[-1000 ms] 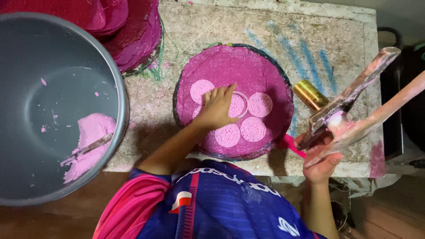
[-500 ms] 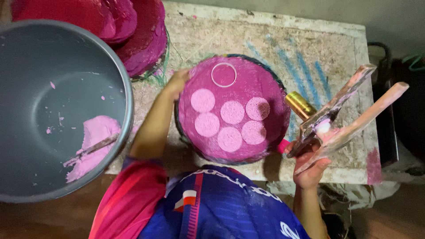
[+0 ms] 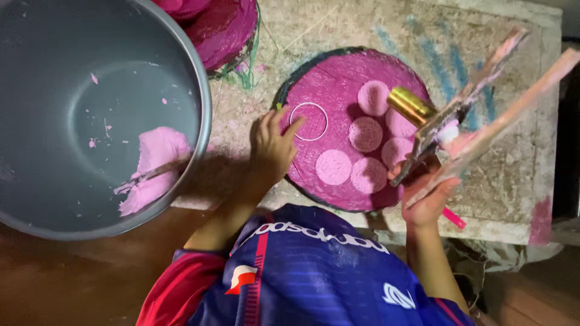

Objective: The person scoops pink paste from a large basin into a handheld metal mold, presses it with a wooden plunger, and ejects round pink discs onto a round magenta board. When a board fills with discs, the person sets it aside and starts a new board, repeating the molding cycle.

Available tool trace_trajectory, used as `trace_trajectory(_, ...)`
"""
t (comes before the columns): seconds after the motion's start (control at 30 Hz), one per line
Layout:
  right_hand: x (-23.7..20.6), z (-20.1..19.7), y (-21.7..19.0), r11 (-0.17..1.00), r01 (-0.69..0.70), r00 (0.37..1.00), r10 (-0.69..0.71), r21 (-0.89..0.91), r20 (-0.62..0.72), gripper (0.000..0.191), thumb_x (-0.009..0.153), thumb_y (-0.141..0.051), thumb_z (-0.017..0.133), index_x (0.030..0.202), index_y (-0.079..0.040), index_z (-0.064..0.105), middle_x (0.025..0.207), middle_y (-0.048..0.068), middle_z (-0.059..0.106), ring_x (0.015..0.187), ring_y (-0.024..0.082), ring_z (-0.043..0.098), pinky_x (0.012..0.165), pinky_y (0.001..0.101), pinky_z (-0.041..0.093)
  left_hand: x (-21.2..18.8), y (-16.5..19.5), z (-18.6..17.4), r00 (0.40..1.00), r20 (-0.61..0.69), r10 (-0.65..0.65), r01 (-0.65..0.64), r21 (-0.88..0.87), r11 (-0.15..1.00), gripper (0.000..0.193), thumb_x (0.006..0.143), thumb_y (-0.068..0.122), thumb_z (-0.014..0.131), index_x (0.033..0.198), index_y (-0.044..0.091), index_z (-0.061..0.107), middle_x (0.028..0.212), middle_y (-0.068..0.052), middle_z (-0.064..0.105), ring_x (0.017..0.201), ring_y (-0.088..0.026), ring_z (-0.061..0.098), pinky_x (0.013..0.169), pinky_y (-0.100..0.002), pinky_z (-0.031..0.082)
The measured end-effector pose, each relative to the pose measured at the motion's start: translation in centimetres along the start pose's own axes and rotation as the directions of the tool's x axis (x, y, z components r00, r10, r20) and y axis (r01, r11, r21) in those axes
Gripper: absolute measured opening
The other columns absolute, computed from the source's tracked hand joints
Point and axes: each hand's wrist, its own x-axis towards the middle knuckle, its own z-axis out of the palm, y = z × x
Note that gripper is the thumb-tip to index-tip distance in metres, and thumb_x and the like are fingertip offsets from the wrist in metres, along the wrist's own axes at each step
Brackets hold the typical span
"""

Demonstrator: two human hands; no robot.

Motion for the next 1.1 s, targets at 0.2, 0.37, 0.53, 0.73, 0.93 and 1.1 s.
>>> trace_trajectory(0.2,-0.5,0.4,-0.6,0.999,-0.016,1.0,0.015,-0.031,-0.005,0.099,0.089,-0.09,0.046,0.144,-0.008,0.047,0.103,0.014,0.063,0.095,0.027,0.062,0.089,0.0458,0.051,0.2,1.2,0.8,0.985,0.047,0.168,-0.165,-0.067,0.984,0.024,0.086,0.018,0.074,0.11,0.018,0.073,0.142,-0.01,0.053,0.138,-0.034,0.042,0.117,-0.063,0.029)
trace_trajectory(0.37,-1.1,-0.5,-1.5,0.994,-0.01,1.0,0.006,-0.11,-0.03,0.1,0.089,-0.09,0.045,0.143,-0.007,0.047,0.104,0.013,0.063,0.098,0.027,0.062,0.089,0.0443,0.05,-1.9,2.4,1.4,0.975,0.046,0.215,-0.207,-0.137,0.969,0.019,0.091,0.019,0.072,0.109,0.014,0.073,0.142,-0.013,0.054,0.138,-0.035,0.043,0.117,-0.059,0.031)
trace_trajectory(0.53,0.6,-1.6,-3.0,0.954,-0.043,0.993,0.073,-0.296,0.092,0.096,0.095,-0.087,0.039,0.14,-0.002,0.046,0.105,0.013,0.062,0.096,0.025,0.062,0.089,0.0422,0.052,0.3,3.0,2.0,0.99,0.067,0.125,-0.107,-0.223,0.969,0.058,0.09,0.023,0.074,0.141,0.005,0.053,0.149,-0.019,0.048,0.142,-0.034,0.04,0.118,-0.062,0.024)
trace_trajectory(0.73,6.5,-1.1,-5.6,0.596,-0.535,0.59,0.77,-0.599,0.24,0.084,0.096,-0.073,0.033,0.124,0.003,0.058,0.096,0.017,0.071,0.083,0.025,0.07,0.078,0.0387,0.059,9.1,1.5,4.5,0.909,0.413,-0.057,0.273,-0.694,-0.667,0.075,0.099,0.058,0.053,0.154,0.009,0.039,0.148,-0.01,0.052,0.141,-0.027,0.049,0.126,-0.047,0.033)
trace_trajectory(0.93,11.2,2.6,-9.5,0.205,-0.494,0.454,0.889,-0.845,-0.049,0.084,0.094,-0.069,0.027,0.1,0.003,0.069,0.08,0.015,0.074,0.072,0.025,0.071,0.071,0.0404,0.059,12.5,3.2,5.6,0.998,0.06,-0.013,0.012,-0.391,-0.92,0.056,0.107,0.066,0.042,0.109,0.012,0.059,0.094,0.0,0.056,0.096,-0.018,0.056,0.107,-0.041,0.047)
trace_trajectory(1.1,12.9,6.2,-9.9,0.105,-0.101,0.682,0.732,-0.989,0.007,0.084,0.098,-0.071,0.033,0.097,0.005,0.069,0.073,0.017,0.066,0.069,0.026,0.063,0.067,0.0451,0.053,13.8,1.4,5.6,0.986,0.067,-0.154,-0.113,-0.411,-0.904,0.047,0.105,0.061,0.044,0.09,0.017,0.05,0.079,0.005,0.048,0.078,-0.013,0.05,0.092,-0.038,0.052)
